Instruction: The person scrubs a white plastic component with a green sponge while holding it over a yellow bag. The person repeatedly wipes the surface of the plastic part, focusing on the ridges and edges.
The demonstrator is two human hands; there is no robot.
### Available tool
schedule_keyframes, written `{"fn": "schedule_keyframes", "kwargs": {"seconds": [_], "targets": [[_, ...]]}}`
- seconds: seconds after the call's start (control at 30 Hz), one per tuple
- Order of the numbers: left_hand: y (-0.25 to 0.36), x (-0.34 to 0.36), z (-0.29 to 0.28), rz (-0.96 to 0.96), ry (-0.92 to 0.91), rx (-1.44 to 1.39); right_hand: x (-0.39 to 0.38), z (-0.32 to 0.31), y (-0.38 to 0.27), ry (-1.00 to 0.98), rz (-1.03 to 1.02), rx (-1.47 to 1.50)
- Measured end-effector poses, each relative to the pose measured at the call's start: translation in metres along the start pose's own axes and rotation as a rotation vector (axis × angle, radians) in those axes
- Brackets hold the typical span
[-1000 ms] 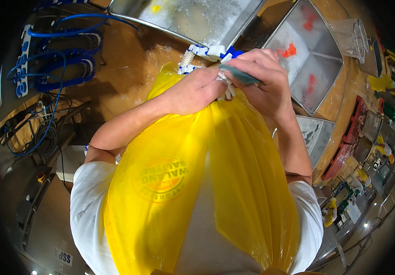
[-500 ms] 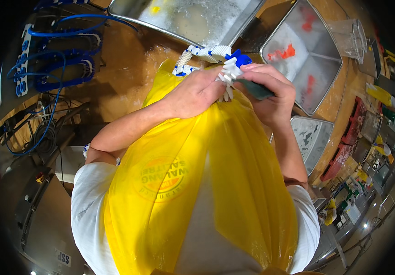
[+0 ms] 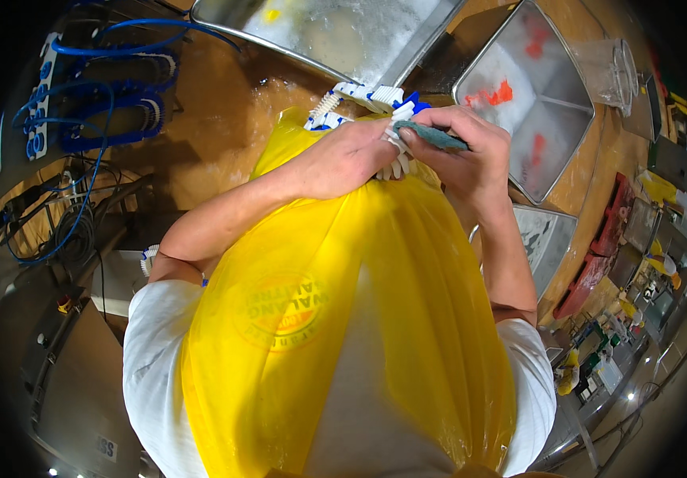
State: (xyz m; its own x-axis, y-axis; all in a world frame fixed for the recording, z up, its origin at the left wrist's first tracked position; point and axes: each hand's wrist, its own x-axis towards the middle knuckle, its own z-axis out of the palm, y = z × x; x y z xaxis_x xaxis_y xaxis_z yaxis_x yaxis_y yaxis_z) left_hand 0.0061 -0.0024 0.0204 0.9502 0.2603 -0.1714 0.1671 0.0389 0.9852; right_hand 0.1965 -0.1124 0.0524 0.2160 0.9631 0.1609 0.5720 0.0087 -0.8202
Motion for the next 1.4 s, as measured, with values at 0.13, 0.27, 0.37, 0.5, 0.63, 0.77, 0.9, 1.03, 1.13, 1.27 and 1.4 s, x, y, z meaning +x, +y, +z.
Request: {"fn": "schedule_keyframes", "kwargs": {"seconds": [0.13, 0.27, 0.37, 0.5, 0.63, 0.77, 0.9, 1.03, 1.13, 1.27, 1.4], "targets": [[-0.010, -0.003, -0.002, 0.011, -0.002, 0.014, 0.012, 0.008, -0.001, 0.008, -0.128, -0.091], [-0.020, -0.010, 0.006, 0.007, 0.075, -0.167, 0.009, 0.001, -0.008, -0.088, -0.003, 0.081], [-0.018, -0.006, 0.004, 0.010, 0.032, -0.246, 0.004, -0.010, -0.006, -0.099, 0.203, 0.186], [-0.011, -0.004, 0.004, -0.021, 0.041, -0.311, 0.004, -0.019, -0.004, -0.007, 0.381, 0.225], [-0.016, 0.000, 0.001, 0.010, -0.007, -0.240, 0.010, -0.027, 0.006, -0.078, 0.025, 0.075], [-0.012, -0.001, 0.001, 0.016, -0.036, -0.185, 0.015, -0.020, 0.007, -0.104, -0.062, -0.047], [-0.008, -0.003, 0.000, 0.031, 0.004, -0.134, 0.017, -0.011, -0.006, -0.096, -0.001, -0.037], [-0.015, -0.011, -0.001, 0.057, -0.017, -0.184, 0.016, -0.012, -0.008, -0.169, 0.036, 0.021], [-0.017, -0.013, -0.002, 0.130, -0.028, -0.136, 0.019, -0.018, -0.011, -0.097, 0.092, -0.053], [-0.024, -0.014, 0.004, 0.207, 0.036, -0.304, 0.019, -0.045, -0.011, -0.090, 0.554, 0.476], [-0.022, -0.015, -0.002, 0.187, -0.009, -0.199, 0.024, -0.043, -0.026, -0.177, -0.014, 0.161]]}}
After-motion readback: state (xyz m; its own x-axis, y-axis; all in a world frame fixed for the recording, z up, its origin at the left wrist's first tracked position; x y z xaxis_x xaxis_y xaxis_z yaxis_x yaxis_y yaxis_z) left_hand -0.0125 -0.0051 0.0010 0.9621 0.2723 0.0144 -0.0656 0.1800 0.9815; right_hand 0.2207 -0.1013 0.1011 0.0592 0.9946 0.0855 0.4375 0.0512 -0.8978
